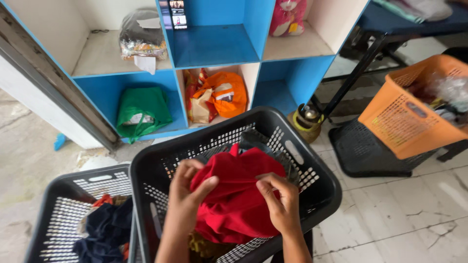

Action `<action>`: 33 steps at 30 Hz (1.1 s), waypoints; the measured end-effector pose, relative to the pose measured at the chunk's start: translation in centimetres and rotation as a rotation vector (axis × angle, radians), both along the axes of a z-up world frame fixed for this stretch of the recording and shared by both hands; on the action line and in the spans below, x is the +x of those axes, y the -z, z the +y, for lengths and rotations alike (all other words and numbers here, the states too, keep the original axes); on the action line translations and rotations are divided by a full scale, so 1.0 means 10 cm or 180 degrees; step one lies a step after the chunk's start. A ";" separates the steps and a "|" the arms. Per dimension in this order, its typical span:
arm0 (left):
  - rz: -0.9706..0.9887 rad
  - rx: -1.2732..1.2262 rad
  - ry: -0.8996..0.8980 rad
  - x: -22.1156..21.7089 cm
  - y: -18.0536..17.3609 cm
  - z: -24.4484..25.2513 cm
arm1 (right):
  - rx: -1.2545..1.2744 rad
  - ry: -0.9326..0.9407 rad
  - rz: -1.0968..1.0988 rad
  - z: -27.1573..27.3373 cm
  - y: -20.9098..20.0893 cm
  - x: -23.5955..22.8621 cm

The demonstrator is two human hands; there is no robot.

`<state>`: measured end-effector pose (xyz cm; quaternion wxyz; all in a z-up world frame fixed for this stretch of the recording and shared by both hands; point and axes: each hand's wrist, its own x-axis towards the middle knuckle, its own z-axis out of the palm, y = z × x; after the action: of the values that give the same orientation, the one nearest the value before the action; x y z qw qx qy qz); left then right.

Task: The person takes a blue shirt and a red shirt one at a time from a black laundry basket, shakes them out, and begins folding them inside the basket.

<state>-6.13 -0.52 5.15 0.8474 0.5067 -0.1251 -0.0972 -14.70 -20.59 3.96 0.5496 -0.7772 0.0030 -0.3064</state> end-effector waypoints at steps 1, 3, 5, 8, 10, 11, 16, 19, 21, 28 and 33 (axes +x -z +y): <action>0.0097 -0.0211 0.0026 0.03 -0.03 0.00 | -0.0046 0.0080 -0.0125 -0.05 -0.02 0.01; 0.0326 -0.0569 0.0042 0.02 -0.08 0.07 | -0.0019 -0.0059 -0.0069 -0.08 -0.09 0.01; 0.0483 -0.1021 0.0211 0.00 -0.10 0.11 | -0.0355 -0.0252 -0.0290 -0.04 -0.18 0.00; 0.0253 -0.1438 0.0296 -0.05 -0.19 0.11 | -0.1281 -0.0536 -0.0714 -0.02 -0.26 0.01; -0.0146 -0.1133 0.0145 -0.10 -0.29 0.07 | -0.1574 -0.0466 -0.0553 0.03 -0.16 0.04; -0.0396 -0.0743 -0.0021 -0.12 -0.33 0.04 | -0.1296 -0.0438 -0.0158 0.06 -0.07 0.05; -0.2027 0.2254 -0.1183 -0.18 -0.33 -0.09 | -0.0394 -0.0345 0.0686 0.07 0.17 0.10; -0.0844 0.1203 -0.0253 -0.12 -0.19 -0.13 | -0.0663 -0.0029 0.1755 0.10 0.11 0.10; -0.1050 0.1075 -0.0526 -0.08 -0.08 -0.09 | -0.0833 -0.0432 0.0749 0.15 0.09 0.08; -0.0526 0.2848 -0.0631 -0.01 0.04 -0.19 | -0.0758 -0.0554 0.0166 0.28 0.03 0.04; -0.1603 0.1869 -0.0993 0.00 0.14 -0.40 | -0.0764 -0.0691 0.0446 0.28 0.04 0.01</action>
<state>-6.15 -4.54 3.78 0.6145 0.7476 -0.2171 0.1278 -14.56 -17.76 3.60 0.4812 -0.8524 -0.0793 -0.1884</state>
